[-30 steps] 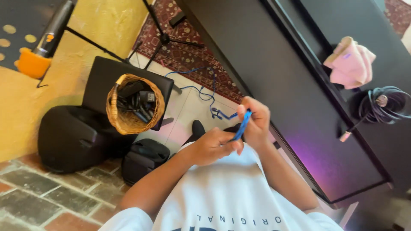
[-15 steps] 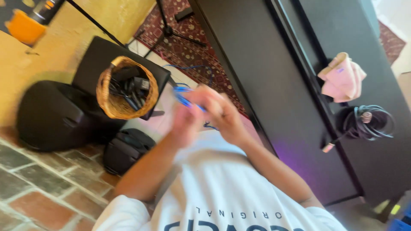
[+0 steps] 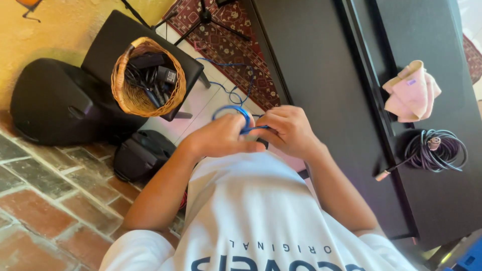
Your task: Cleaning and coiling electronic cables using a cloth.
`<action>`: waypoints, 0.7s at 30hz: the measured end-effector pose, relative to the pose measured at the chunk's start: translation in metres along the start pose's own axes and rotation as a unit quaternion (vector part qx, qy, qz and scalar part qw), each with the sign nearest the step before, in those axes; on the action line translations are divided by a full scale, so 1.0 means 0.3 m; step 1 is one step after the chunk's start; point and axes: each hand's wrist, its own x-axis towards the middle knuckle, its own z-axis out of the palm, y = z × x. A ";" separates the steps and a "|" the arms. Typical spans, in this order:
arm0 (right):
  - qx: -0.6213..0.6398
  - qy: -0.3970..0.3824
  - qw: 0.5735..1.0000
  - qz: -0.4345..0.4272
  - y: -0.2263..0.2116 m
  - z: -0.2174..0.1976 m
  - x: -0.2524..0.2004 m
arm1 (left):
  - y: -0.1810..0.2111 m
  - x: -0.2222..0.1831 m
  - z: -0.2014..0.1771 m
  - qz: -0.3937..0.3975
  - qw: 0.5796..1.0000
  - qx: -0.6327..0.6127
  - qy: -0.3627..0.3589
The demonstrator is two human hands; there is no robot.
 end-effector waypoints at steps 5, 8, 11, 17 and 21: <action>0.009 -0.043 0.994 -0.098 0.010 -0.002 0.086 | -0.085 -0.024 0.112 -0.048 0.945 -0.266 -0.184; 0.085 -0.027 0.989 -0.119 0.013 0.030 0.116 | -0.074 -0.044 0.149 -0.058 0.826 -0.467 -0.310; 0.216 -0.033 0.974 -0.066 0.078 0.147 0.080 | 0.000 -0.069 0.146 0.070 0.737 -0.587 -0.329; 0.435 -0.151 0.871 0.169 0.046 0.280 0.051 | 0.204 -0.148 0.008 0.276 0.835 -0.475 0.013; 0.240 -0.163 0.949 0.123 0.056 0.334 0.011 | 0.173 -0.206 -0.076 0.264 0.888 -0.162 0.339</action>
